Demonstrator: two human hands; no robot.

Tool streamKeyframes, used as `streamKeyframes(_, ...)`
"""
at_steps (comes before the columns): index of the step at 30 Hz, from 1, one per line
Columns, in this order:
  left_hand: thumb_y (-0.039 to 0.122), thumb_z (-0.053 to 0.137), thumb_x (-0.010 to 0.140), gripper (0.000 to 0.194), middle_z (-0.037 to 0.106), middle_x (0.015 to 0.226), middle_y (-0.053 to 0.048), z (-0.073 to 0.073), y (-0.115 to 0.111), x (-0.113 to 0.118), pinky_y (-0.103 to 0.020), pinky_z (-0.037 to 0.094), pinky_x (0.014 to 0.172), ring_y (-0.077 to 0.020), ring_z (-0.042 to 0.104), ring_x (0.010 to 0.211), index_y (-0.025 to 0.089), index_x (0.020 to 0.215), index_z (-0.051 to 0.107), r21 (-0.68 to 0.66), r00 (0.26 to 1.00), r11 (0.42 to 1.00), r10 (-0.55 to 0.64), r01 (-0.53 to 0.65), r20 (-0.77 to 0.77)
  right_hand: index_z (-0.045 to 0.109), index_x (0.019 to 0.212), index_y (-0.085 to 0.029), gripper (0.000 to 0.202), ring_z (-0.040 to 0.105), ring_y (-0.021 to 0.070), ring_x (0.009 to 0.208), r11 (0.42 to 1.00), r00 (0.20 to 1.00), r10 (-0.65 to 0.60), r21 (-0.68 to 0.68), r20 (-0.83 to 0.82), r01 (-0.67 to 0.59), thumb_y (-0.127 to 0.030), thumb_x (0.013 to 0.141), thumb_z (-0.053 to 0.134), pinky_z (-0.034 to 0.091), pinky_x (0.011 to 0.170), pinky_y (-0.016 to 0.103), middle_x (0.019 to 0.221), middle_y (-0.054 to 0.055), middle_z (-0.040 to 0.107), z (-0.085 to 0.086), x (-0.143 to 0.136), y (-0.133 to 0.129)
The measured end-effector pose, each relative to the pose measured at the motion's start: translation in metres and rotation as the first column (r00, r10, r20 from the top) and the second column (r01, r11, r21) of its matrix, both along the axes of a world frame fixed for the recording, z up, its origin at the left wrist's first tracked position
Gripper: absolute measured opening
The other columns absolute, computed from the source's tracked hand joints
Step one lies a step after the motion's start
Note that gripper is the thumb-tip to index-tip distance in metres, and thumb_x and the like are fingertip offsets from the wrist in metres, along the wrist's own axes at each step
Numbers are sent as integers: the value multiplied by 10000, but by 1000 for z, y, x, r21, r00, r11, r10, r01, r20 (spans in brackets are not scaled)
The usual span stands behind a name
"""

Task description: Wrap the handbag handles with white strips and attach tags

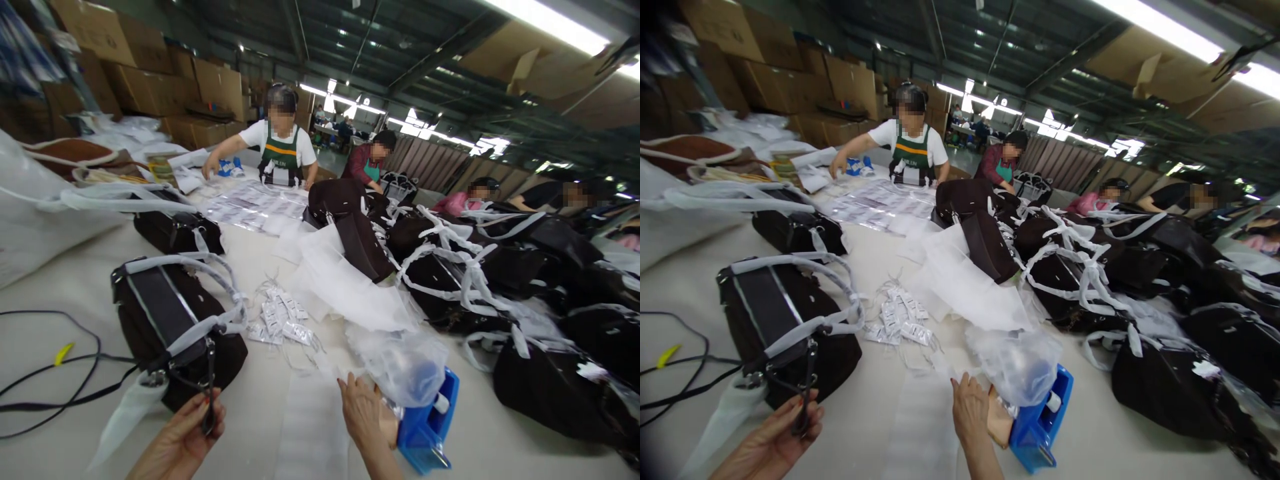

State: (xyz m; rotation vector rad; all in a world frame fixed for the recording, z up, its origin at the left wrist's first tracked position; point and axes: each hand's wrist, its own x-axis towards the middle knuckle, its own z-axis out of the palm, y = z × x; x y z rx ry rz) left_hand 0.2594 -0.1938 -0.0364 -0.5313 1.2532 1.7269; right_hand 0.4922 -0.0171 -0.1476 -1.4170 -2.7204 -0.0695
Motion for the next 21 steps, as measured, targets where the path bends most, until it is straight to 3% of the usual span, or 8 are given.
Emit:
streamKeyframes(7, -44, 518, 680, 195, 582, 602, -38, 0, -2, -4, -225, 493, 487, -124, 573, 543, 111, 652, 633, 29, 993, 999, -40, 37, 115, 588, 1014, -143, 401, 572, 249, 792, 999, 1000, -20, 35, -9, 20, -397, 892, 301, 398, 707, 347, 824, 131, 627, 23, -4, 9)
streamKeyframes(9, -57, 569, 633, 177, 594, 618, -32, -1, -3, -7, -225, 498, 498, -126, 581, 554, 110, 647, 625, 43, 990, 997, -70, 65, 119, 581, 1041, -171, 426, 569, 238, 802, 998, 990, -28, -53, -138, 21, -449, 880, 302, 397, 712, 332, 824, 110, 625, 40, -8, 9)
streamKeyframes(11, -60, 623, 588, 180, 602, 620, -22, -5, -4, -11, -220, 495, 502, -126, 587, 562, 111, 645, 617, 57, 987, 994, -99, 92, 129, 613, 957, -209, 445, 568, 210, 757, 970, 939, -95, -243, -331, 12, -510, 859, 300, 401, 688, 303, 774, 67, 622, 63, -18, 2)
streamKeyframes(13, -32, 677, 571, 185, 613, 622, -22, -10, -5, -13, -213, 484, 495, -127, 589, 571, 114, 666, 614, 96, 979, 986, -150, 138, 136, 634, 741, -213, 488, 559, 185, 684, 870, 825, -272, -494, -495, -10, -577, 820, 318, 397, 626, 273, 683, 39, 611, 85, -32, -14)
streamKeyframes(16, 33, 729, 576, 193, 635, 635, -42, -16, -6, -16, -190, 447, 462, -121, 580, 567, 113, 702, 607, 163, 964, 962, -239, 218, 120, 623, 610, -187, 538, 509, 148, 554, 574, 661, -538, -801, -524, -168, -649, 749, 385, 340, 505, 241, 575, 25, 585, 102, -61, -50)
streamKeyframes(18, 57, 741, 578, 199, 655, 663, -65, -16, -6, -18, -180, 428, 450, -115, 574, 558, 111, 703, 595, 174, 955, 952, -273, 251, 116, 636, 639, -168, 570, 470, 123, 479, 387, 625, -616, -875, -479, -290, -683, 714, 405, 304, 463, 228, 538, 27, 579, 104, -83, -74)
streamKeyframes(19, 64, 743, 580, 202, 668, 697, -81, -14, -6, -19, -181, 427, 453, -113, 575, 556, 110, 703, 589, 173, 951, 949, -285, 262, 122, 630, 626, -162, 598, 448, 114, 443, 325, 627, -628, -888, -460, -326, -705, 702, 392, 294, 447, 225, 506, 27, 566, 102, -94, -85)
streamKeyframes(21, 81, 743, 590, 205, 684, 785, -115, -9, -6, -20, -181, 428, 465, -110, 580, 557, 108, 715, 583, 182, 943, 942, -306, 281, 131, 588, 556, -163, 639, 414, 105, 394, 285, 645, -613, -889, -457, -358, -742, 685, 351, 284, 422, 225, 442, 18, 518, 97, -112, -100)
